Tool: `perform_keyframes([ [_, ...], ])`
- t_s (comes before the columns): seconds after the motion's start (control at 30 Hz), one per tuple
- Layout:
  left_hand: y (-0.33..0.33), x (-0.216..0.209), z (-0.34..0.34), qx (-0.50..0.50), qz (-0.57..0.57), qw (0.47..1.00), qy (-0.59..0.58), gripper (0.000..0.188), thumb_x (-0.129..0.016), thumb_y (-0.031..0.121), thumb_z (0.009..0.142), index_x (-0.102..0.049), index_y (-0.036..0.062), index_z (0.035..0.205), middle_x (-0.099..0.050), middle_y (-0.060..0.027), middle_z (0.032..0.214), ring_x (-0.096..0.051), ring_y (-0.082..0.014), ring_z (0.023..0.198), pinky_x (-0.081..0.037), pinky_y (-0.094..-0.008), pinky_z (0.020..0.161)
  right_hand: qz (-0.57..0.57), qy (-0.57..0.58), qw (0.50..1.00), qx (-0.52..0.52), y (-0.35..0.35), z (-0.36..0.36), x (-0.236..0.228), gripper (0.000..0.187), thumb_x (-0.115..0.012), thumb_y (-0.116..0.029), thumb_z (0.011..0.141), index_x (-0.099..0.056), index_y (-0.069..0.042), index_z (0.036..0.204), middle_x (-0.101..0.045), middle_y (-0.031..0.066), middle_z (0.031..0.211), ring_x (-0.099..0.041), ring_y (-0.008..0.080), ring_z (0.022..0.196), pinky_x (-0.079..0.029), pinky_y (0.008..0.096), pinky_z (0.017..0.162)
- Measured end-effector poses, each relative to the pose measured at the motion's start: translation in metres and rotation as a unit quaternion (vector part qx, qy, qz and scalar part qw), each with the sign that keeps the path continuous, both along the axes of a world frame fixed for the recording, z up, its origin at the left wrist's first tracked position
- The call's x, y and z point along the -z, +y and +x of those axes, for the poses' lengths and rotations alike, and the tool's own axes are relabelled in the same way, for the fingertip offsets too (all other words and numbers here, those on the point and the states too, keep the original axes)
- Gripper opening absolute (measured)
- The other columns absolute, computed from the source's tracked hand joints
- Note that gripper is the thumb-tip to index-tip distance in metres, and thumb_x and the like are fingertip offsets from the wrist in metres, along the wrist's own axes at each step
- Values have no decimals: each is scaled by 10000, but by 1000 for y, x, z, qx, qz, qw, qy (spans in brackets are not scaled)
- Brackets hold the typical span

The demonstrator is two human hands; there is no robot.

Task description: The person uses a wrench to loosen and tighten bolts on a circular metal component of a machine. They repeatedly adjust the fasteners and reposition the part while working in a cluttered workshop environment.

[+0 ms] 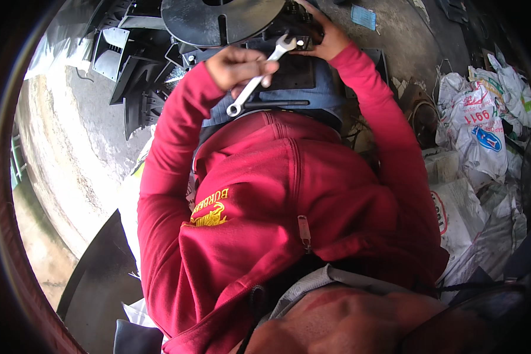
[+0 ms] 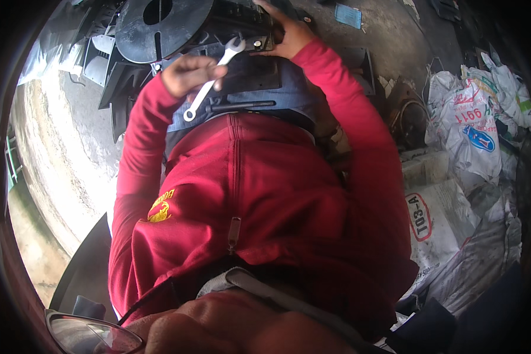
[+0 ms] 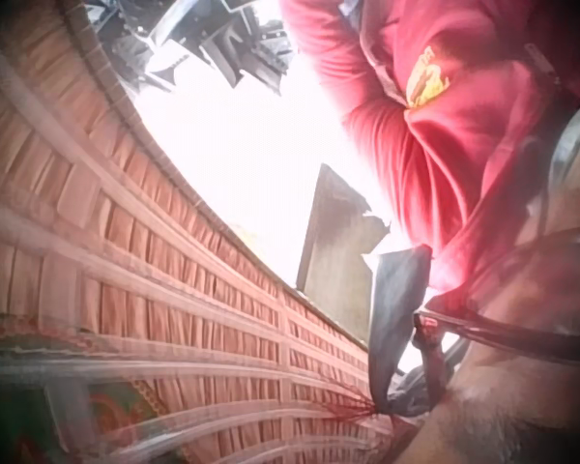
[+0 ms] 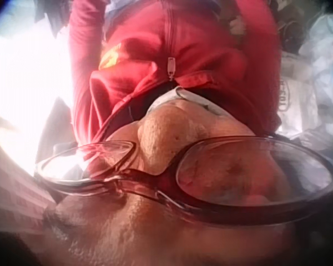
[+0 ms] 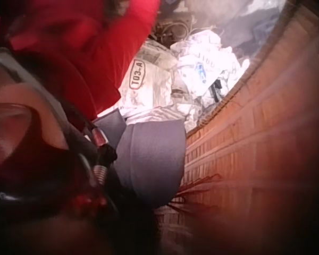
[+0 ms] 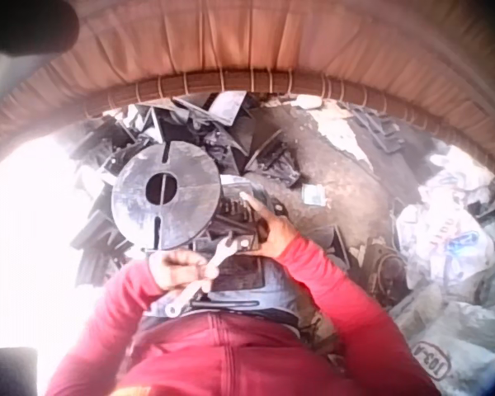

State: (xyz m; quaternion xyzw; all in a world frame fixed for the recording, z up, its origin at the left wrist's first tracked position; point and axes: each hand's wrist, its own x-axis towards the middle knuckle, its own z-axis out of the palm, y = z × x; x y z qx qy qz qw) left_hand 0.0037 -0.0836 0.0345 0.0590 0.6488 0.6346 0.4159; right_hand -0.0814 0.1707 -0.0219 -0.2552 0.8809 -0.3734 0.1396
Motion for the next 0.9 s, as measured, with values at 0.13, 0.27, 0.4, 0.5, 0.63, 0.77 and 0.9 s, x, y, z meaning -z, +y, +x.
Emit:
perform_keyframes([
  [0.13, -40, 4, 48, -123, -6, 990, 61, 183, -546, 104, 938, -650, 24, 1064, -647, -11, 845, -581, -53, 660, -482, -203, 609, -168, -27, 985, 34, 41, 14, 39, 685, -768, -264, 773, -437, -116, 1354, -561, -35, 627, -524, 118, 478, -411, 245, 463],
  [0.27, -47, 36, 92, -186, -45, 974, 124, 203, -607, 107, 894, -655, 32, 1077, -617, -25, 837, -590, -103, 618, -447, -224, 572, -519, -584, 604, 158, 58, 71, 13, 371, -496, -208, 972, -468, 31, 1254, -393, -55, 578, -369, 29, 473, -287, 169, 412],
  [0.4, -17, 75, 106, -56, -324, 861, 387, 286, -682, 226, 825, -680, 91, 1076, -660, -148, 827, -644, -324, 749, -513, -397, 689, -526, -683, 482, 160, 19, 94, 1, 388, -503, -203, 965, -446, 46, 1257, -522, 15, 771, -475, 71, 620, -338, 178, 428],
  [0.5, -19, 80, 107, -36, -312, 865, 392, 259, -651, 214, 836, -687, 98, 1064, -672, -153, 878, -651, -332, 774, -518, -403, 710, -524, -686, 487, 134, 2, 97, 2, 402, -524, -205, 951, -446, 37, 1261, -543, 14, 816, -496, 63, 654, -345, 169, 435],
  [0.63, -28, 69, 102, 0, -254, 883, 394, 240, -643, 163, 826, -691, 84, 1047, -680, -144, 902, -661, -316, 774, -524, -384, 706, -554, -675, 467, 139, -5, 104, 6, 450, -486, -257, 960, -438, 31, 1303, -610, 79, 1042, -587, 150, 941, -460, 205, 599],
  [0.77, -26, 68, 101, -149, -144, 902, 379, 221, -686, 157, 808, -698, 72, 1011, -671, -125, 836, -659, -292, 721, -519, -352, 661, -560, -640, 487, 198, -26, 112, -13, 490, -403, -302, 991, -398, 16, 1364, -515, 142, 1321, -439, 262, 1294, -485, 338, 928],
  [0.9, -4, 19, 90, -185, -145, 863, 446, 274, -751, 80, 732, -695, 75, 1000, -605, -73, 773, -619, -236, 646, -500, -307, 597, -585, -658, 442, 172, -42, 114, -21, 549, -353, -383, 997, -395, 27, 1360, -450, 192, 1389, -393, 336, 1326, -354, 477, 1079],
])
